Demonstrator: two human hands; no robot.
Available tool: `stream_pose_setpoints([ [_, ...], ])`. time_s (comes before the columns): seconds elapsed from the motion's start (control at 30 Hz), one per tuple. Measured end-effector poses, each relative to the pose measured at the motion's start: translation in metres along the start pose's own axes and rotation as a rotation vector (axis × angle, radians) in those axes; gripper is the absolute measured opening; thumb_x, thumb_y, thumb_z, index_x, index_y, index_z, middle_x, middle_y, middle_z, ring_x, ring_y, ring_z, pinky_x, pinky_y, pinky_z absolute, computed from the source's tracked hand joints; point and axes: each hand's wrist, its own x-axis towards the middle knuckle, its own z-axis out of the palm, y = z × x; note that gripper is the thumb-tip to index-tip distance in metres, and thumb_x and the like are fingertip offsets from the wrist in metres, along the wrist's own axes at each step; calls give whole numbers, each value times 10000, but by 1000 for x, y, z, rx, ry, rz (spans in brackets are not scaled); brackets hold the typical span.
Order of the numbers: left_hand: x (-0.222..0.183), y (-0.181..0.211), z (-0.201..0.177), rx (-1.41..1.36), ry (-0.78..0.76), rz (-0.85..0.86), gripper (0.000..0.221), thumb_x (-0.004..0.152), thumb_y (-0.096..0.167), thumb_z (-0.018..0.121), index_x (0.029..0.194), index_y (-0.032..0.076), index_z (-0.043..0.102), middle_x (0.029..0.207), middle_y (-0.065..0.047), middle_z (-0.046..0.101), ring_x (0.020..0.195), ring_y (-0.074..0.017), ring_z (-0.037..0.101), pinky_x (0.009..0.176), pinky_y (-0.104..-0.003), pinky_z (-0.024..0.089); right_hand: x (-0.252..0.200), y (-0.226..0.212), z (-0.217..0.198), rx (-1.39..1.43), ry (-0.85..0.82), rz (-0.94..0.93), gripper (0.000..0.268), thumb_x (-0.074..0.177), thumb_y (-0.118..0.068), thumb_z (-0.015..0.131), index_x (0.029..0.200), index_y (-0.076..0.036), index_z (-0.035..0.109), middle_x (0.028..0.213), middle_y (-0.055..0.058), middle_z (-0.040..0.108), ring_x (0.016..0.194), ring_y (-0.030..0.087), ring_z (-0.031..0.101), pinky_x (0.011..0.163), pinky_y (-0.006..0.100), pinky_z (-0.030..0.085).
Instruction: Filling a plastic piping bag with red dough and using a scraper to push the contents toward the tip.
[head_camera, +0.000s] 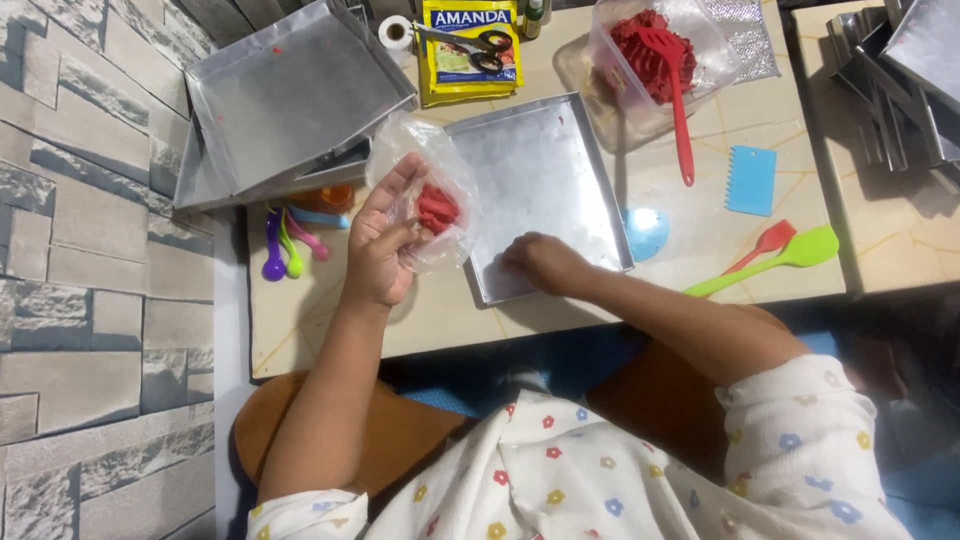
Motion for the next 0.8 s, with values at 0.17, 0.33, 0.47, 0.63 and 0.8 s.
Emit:
stream_pose_setpoints([
  [0.17, -3, 2, 6, -20, -4, 4, 675, 889, -114, 552, 1516, 117, 457, 1564, -117, 471, 1451, -275, 456, 1081, -292, 488, -1, -22, -5, -205, 5, -209, 128, 930, -172, 700, 873, -79, 767, 805, 98, 745, 805, 236, 722, 736, 345, 577],
  [0.33, -2, -1, 1, -20, -21, 9, 681, 885, -118, 548, 1517, 116, 455, 1559, -118, 473, 1448, -274, 456, 1096, -305, 479, -2, -23, 5, -280, 72, -282, 144, 924, -151, 700, 810, -86, 762, 776, 88, 741, 771, 200, 707, 699, 290, 558],
  [0.47, -3, 1, 2, -20, -24, 3, 677, 884, -116, 554, 1510, 123, 462, 1551, -117, 481, 1435, -277, 469, 1105, -319, 476, -5, -23, 10, -298, 90, -271, 130, 917, -108, 668, 812, -60, 729, 765, 95, 710, 750, 212, 701, 668, 276, 561],
  [0.63, -2, -1, 0, -33, -24, 5, 683, 879, -118, 554, 1515, 112, 455, 1553, -120, 474, 1438, -282, 459, 1107, -320, 473, 3, -14, -1, -45, -19, -26, 125, 918, -79, 658, 920, -25, 771, 859, 162, 745, 841, 318, 728, 771, 398, 579],
  [0.8, -2, -1, -1, -58, -26, -11, 694, 871, -120, 574, 1511, 122, 462, 1546, -121, 485, 1427, -288, 469, 1091, -328, 485, 24, 48, -16, 277, 173, 346, 168, 960, -141, 664, 1069, -91, 782, 1006, 166, 777, 1027, 421, 714, 926, 504, 540],
])
